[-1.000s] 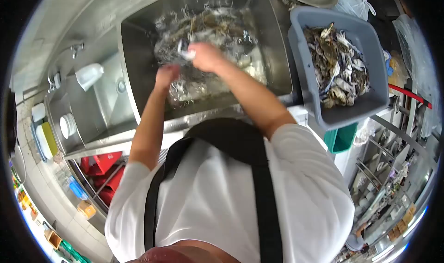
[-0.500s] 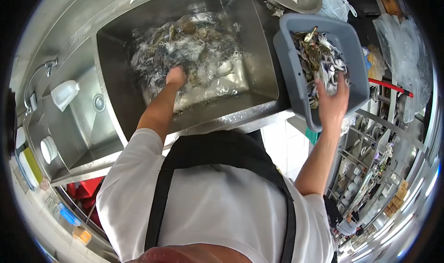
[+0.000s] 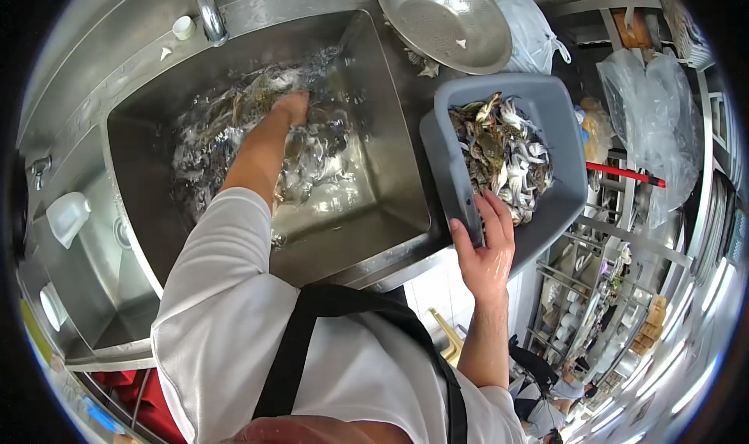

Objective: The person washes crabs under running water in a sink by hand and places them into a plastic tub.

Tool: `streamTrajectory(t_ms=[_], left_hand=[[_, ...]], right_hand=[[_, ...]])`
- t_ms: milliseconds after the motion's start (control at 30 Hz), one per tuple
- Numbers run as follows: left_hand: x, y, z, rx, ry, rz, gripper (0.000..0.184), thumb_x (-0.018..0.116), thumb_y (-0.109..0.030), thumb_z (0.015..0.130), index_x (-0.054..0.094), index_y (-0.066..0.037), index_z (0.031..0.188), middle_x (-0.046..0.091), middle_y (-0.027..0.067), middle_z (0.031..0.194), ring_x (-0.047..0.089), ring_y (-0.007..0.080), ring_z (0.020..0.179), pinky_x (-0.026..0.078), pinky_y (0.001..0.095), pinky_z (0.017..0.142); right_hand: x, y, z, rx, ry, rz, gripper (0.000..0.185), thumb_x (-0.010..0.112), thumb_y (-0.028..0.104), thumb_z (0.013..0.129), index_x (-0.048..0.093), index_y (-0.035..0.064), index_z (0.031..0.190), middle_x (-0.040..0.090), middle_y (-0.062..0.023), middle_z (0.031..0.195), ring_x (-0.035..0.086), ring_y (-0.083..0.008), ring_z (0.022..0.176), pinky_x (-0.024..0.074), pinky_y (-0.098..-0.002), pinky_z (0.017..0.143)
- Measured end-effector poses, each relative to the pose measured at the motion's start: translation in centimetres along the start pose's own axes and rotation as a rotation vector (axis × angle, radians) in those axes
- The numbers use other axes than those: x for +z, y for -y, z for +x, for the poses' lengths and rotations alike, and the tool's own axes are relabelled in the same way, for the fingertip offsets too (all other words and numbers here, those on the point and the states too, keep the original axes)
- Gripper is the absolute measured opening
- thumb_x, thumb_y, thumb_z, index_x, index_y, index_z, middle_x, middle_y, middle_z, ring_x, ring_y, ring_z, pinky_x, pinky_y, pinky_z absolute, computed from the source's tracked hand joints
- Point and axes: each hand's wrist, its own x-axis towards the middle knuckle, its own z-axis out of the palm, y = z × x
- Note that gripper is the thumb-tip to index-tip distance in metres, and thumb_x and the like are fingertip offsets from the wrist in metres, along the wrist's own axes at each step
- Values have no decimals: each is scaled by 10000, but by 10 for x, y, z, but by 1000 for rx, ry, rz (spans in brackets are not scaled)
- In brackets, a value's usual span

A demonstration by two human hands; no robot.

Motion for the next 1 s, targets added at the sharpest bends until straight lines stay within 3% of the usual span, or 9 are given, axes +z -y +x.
streamTrajectory(t_ms=[167,233,300,367,433,567,767,867,1000], left_hand=[[16,11,-59,-24,88,-9,384,620,-124,822,602,9,1182,626,234,1207,613,397,1087,496,455,938],[-1,9,-107,107,-127,-409,395,692,-165,803,632,13,1150,670,227,1105,646,376,1041,509,441,908],[0,14,-139,-18,-178,-565,438,721,-226,838,620,6,1196,694,190,1069,668,306,1004,520,403,879],[-34,1,-191,-132,-14,-1581,389,654,-231,923,605,26,1212,699,133,1051,670,224,960,532,360,845],[-57,-8,-239,-79,-55,-1937,332,578,-176,973,574,69,1197,679,116,1075,659,195,956,536,337,836],[-90,-34,-321,9,-152,-1977,285,584,-152,967,585,46,1172,681,104,1067,658,197,959,534,338,843],[-90,-81,-389,-67,-532,-1918,164,662,-109,922,626,-10,1047,687,59,949,639,124,822,507,256,720],[-85,-89,-412,-122,-718,-1388,193,692,-116,892,670,46,994,703,71,905,637,109,830,503,234,747],[-94,-103,-440,-140,-690,-1242,352,758,-176,837,674,66,1078,720,103,954,663,129,862,522,256,795]], right_hand=[[2,8,-8,-67,-87,66,328,732,62,806,653,-17,1115,622,-194,1189,618,-342,1083,483,-381,942],[12,14,-11,-160,-166,139,270,724,28,805,664,-26,1063,651,-184,1118,642,-322,1012,503,-364,894],[30,30,-16,-186,-143,293,250,725,29,805,668,-19,1044,654,-180,1099,642,-310,986,504,-362,879],[58,46,-19,-239,-45,450,231,726,47,820,670,-11,1036,656,-170,1081,646,-289,971,507,-352,864],[90,64,-21,-83,137,632,239,724,103,848,668,-7,1053,659,-162,1069,652,-261,969,503,-333,866],[154,92,-19,106,344,959,321,689,208,910,643,-28,1124,668,-122,1081,655,-192,955,501,-297,871],[178,129,-25,377,808,1486,253,701,142,900,659,1,1106,686,-63,1032,647,-138,879,519,-272,805],[170,138,-40,320,688,1417,239,699,143,901,669,4,1094,693,-50,1008,644,-120,849,528,-274,770],[157,145,-49,205,603,1304,281,716,151,893,671,-9,1119,702,-40,989,634,-92,855,510,-243,756]])
